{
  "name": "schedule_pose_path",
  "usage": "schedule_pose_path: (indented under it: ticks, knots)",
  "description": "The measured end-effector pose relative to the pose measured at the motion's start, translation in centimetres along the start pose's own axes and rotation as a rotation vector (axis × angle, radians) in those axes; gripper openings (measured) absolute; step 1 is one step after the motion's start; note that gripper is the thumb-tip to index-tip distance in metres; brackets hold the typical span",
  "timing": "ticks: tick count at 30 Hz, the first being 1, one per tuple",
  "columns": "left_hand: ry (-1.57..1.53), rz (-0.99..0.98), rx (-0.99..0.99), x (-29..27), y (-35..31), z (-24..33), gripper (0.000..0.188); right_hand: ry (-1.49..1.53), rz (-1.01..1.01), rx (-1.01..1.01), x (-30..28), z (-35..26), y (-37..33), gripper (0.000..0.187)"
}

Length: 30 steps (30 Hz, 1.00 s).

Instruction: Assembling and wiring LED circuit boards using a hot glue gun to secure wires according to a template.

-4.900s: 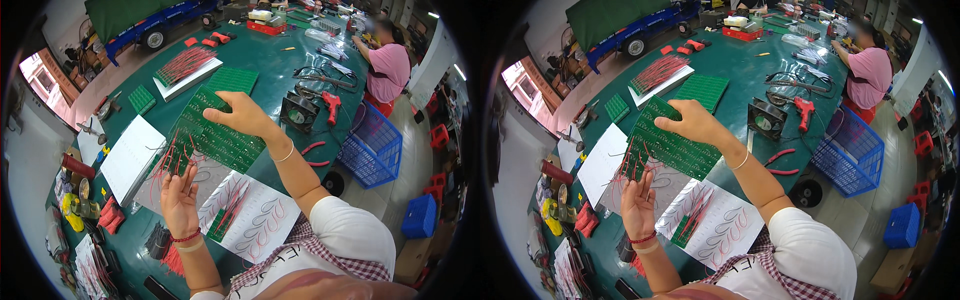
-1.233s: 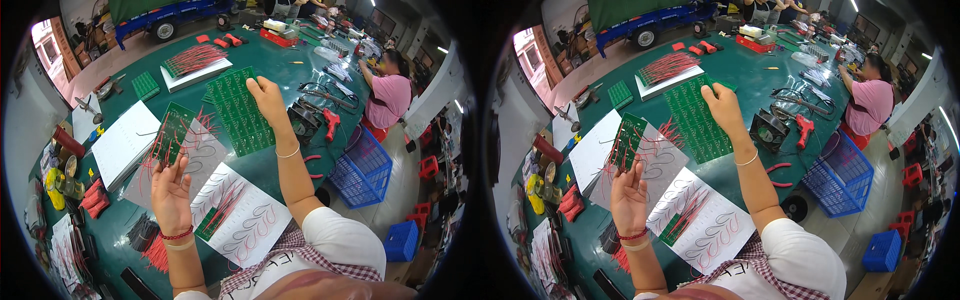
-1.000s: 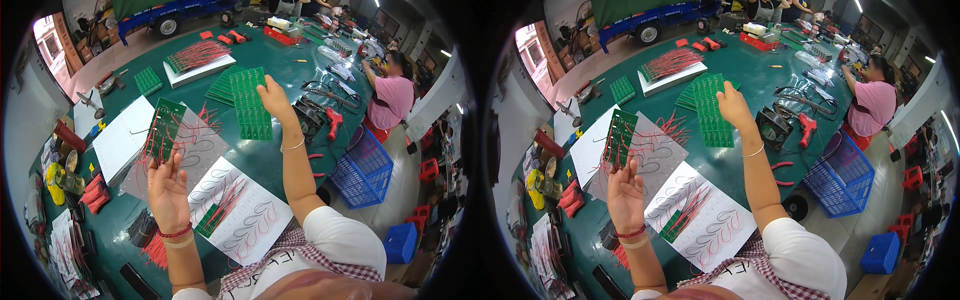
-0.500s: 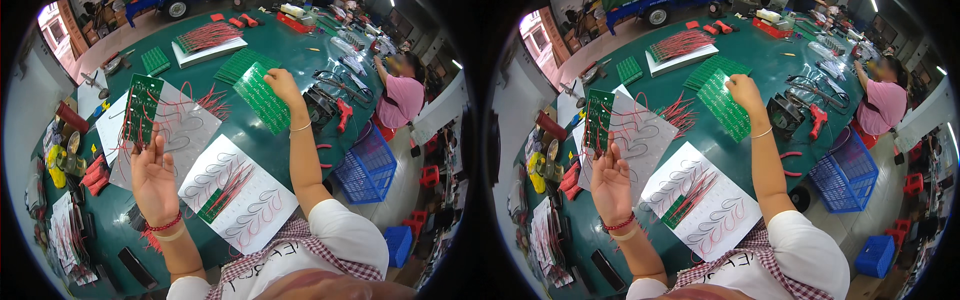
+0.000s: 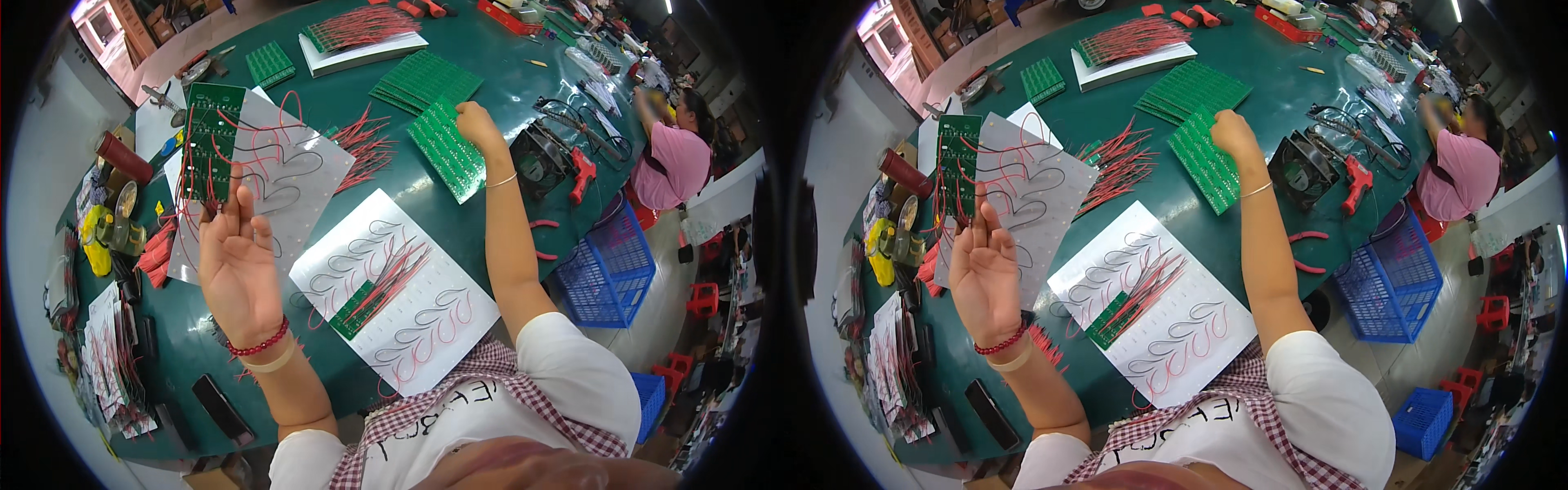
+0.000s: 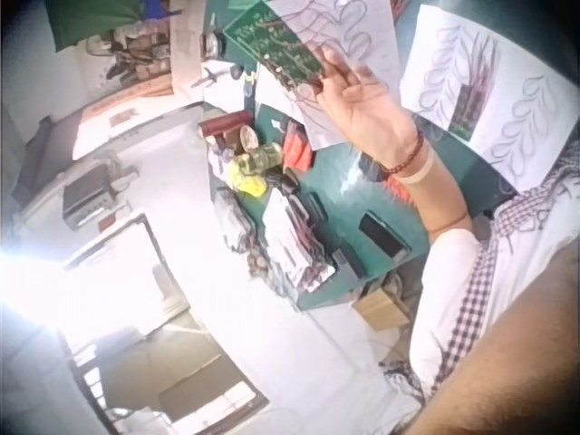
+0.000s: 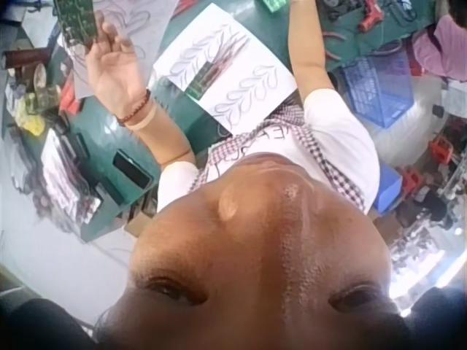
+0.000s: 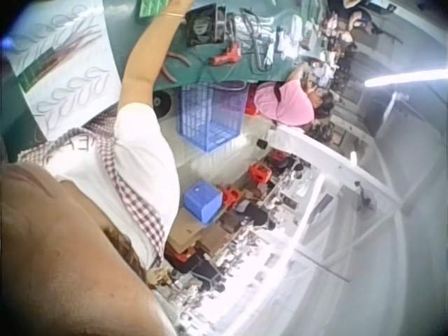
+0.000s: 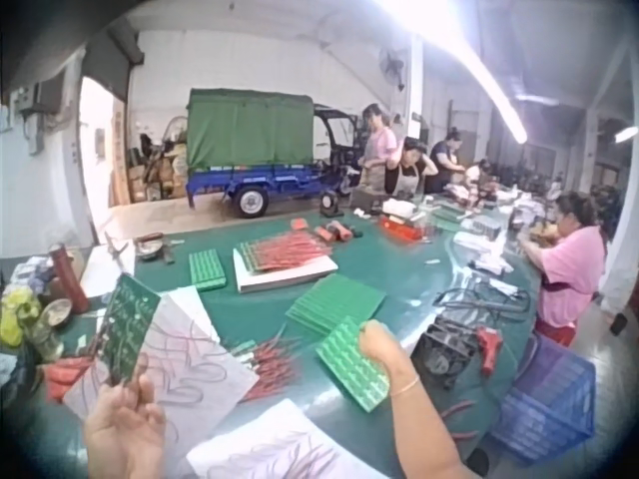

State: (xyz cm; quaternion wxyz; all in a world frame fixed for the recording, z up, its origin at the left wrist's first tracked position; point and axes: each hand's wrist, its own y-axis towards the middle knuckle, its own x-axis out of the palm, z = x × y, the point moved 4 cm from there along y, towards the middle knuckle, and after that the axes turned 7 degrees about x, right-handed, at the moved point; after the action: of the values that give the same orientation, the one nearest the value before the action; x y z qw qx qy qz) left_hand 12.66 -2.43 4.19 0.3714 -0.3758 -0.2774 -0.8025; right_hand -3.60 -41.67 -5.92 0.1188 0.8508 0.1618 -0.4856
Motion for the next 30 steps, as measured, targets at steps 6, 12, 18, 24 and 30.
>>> schedule_pose_path:
  ticks: [6, 12, 18, 24, 30]
  knots:
    - [-0.022, 0.011, -0.004, -0.1, 0.2, 0.3, 0.037, 0.171, -0.122, -0.077, 1.8, 0.2, 0.8, 0.027]
    - [-0.013, 0.006, 0.035, -0.5, 0.7, 1.3, 0.037, 0.077, 0.014, -0.078, 0.2, -0.6, 0.4, 0.031]
    - [0.007, -0.017, 0.107, -1.1, 0.6, 2.8, 0.038, 0.097, -0.051, -0.125, -0.4, -2.6, -1.0, 0.034]
    - [0.122, 0.015, 0.040, -0.4, 0.4, 2.0, 0.033, 0.149, -0.141, -0.276, 0.4, -6.1, -3.5, 0.035]
    - [0.072, -0.038, -0.083, 0.4, 0.1, 0.1, 0.032, 0.580, -0.441, -0.477, -0.4, -12.2, -8.6, 0.045]
